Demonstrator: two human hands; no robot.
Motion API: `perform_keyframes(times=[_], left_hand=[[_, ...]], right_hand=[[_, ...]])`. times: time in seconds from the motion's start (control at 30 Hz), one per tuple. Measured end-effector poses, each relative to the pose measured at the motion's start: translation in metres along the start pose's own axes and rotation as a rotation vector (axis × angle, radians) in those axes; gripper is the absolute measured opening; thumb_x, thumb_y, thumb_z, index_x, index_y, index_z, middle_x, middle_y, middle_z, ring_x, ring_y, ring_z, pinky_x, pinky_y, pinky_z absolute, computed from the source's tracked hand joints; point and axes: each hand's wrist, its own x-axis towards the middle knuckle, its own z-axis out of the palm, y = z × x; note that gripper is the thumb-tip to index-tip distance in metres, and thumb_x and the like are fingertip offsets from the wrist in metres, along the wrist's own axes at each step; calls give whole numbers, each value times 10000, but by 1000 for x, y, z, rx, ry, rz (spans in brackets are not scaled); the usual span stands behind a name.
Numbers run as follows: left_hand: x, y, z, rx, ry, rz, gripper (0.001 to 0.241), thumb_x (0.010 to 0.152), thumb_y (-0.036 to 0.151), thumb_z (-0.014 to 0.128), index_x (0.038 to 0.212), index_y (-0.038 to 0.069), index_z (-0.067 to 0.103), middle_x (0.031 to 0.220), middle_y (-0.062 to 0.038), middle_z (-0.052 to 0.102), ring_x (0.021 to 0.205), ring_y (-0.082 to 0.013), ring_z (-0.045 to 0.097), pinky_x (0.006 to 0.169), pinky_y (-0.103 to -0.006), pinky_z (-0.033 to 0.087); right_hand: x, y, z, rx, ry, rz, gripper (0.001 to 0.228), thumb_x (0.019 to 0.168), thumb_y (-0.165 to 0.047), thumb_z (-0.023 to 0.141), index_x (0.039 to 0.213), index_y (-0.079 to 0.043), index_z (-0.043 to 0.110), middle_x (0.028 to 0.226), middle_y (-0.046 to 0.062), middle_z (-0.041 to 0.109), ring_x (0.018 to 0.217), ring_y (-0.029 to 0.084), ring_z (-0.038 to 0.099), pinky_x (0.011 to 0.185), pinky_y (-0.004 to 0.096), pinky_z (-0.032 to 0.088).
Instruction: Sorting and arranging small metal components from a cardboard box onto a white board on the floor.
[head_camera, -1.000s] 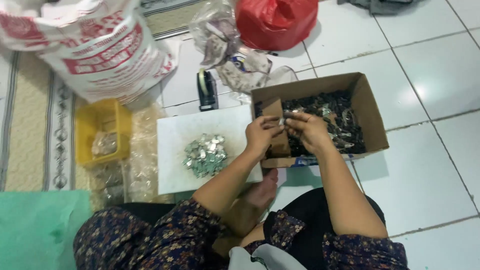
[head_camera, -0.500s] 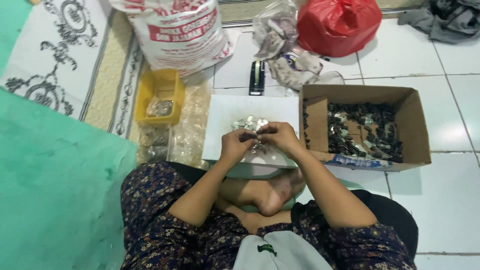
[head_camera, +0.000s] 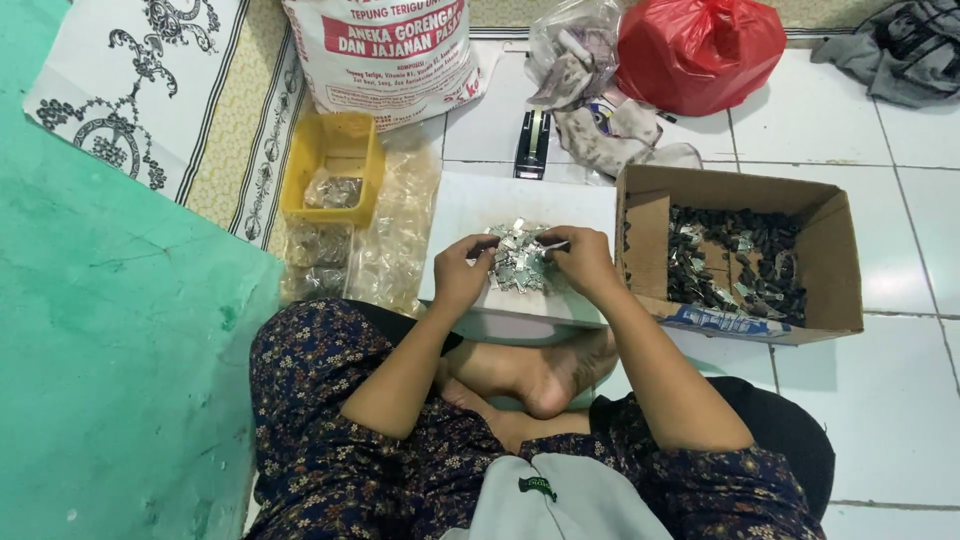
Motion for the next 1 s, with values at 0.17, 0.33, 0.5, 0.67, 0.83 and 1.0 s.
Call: perform_keyframes(times=[0.17,0.33,0.5,0.67,0.83,1.0], left_hand=[[-1,14,4,-33,-40,-21,215,899,114,727,1093,181,792,1018,-105,785,975,-258,744,867,-377,598],[6,34,27,-57,-109,-30,228,914,105,706,1116,169,788,1048,-123,778,966,-252,744,832,-354,613],[19,39,84,-51,-207,92,237,891,120,728,1102,214,786,1021,-99,776,931,-283,752,768,-359,629],[14,75,152,-51,-348,234,227,908,98,718,1114,175,773,1026,-112,770,912,-303,754,749,-384,634],[5,107,220,47,-551,310,220,917,122,688,1123,134,764,1028,-169,756,970,-343,749,822,-412,638],[1,71,309,89,-716,396,246,917,110,684,1153,85,746,1079,-200,740,1030,-363,731,862,-390,624]], right_hand=[[-24,0,-34,-3,30,38,280,832,-46,800,1101,-122,799,1017,144,789,968,327,755,804,421,614],[-40,26,-115,-66,123,142,256,885,-26,777,1140,-46,792,1042,241,763,974,389,742,773,447,612],[-61,70,-190,-132,309,231,274,876,-37,807,1149,-32,783,1064,269,745,992,474,701,745,488,592],[-73,191,-203,-264,393,398,279,865,-69,835,1142,-75,800,1044,252,746,954,447,712,691,490,625],[-69,263,-201,-366,316,547,244,829,-160,837,1072,-170,823,1074,226,769,1063,481,690,850,551,612],[-70,177,-206,-418,181,630,226,865,-106,776,1081,-133,835,1118,225,774,1100,441,698,909,525,593]])
